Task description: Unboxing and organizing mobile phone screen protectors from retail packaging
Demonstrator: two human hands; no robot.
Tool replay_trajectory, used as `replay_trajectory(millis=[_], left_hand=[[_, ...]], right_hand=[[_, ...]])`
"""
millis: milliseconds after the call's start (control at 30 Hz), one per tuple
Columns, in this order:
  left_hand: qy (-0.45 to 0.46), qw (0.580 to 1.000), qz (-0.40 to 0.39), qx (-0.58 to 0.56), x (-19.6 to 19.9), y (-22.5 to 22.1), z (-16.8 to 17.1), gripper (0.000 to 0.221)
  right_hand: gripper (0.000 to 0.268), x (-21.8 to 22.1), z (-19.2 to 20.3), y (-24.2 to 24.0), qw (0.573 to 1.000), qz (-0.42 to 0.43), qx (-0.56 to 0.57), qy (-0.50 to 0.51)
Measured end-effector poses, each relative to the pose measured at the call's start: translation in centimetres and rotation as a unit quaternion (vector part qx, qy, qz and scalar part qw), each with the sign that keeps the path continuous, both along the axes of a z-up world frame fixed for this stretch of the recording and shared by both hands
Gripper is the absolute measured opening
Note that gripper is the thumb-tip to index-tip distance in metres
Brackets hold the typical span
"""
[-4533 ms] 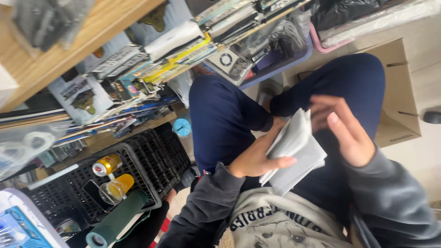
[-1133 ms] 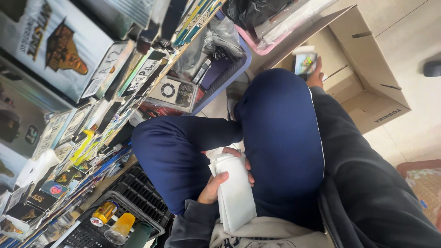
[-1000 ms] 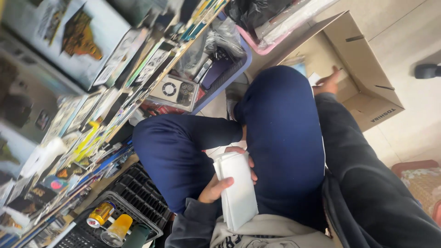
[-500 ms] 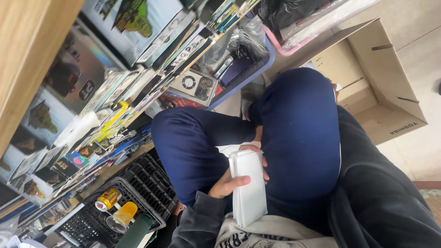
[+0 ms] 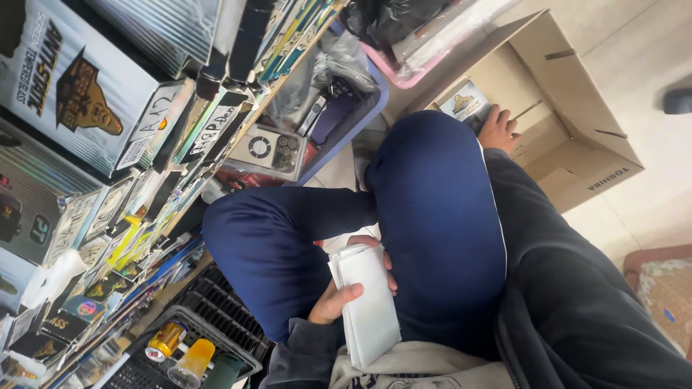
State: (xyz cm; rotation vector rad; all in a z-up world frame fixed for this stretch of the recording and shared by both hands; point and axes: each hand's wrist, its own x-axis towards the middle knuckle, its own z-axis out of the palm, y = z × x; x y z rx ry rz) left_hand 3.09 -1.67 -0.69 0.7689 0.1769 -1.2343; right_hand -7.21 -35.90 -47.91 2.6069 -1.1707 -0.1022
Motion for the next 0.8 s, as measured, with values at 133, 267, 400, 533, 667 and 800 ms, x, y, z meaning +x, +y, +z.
replay_trajectory(millis=[133,267,400,533,667,800], left_hand=[[-0.026,0.999,-0.014,-0.016,-0.3,0.2,0.2,0.08],[-0.063,0.996,-0.035,-0.051,0.0,1.1,1.2,0.088],[-0.053,0.991,-0.087,-0.09,-0.5,1.9,1.8,0.087],[0.018,0.998,-0.006,-0.053,-2.2,2.1,2.3,0.064],[0.04,0.988,0.117,-0.089,-2.6,3.3,0.1,0.066],[0.01,0.945,0.282,-0.163,-0.5,5.5,1.8,0.068]], right_hand=[[0.086,0.4,10.7,-0.8,0.94,-0.109,0.321,-0.027],[0.078,-1.5,13.3,-2.4,0.889,-0.216,0.399,-0.066],[0.081,-6.3,9.9,-7.5,0.759,-0.131,0.564,-0.299],[0.116,-3.0,22.5,-9.8,0.769,0.051,0.552,-0.319],[0.117,0.3,37.9,-6.7,0.732,0.131,0.533,-0.404],[0.084,6.1,48.2,1.1,0.668,0.179,0.612,-0.383]])
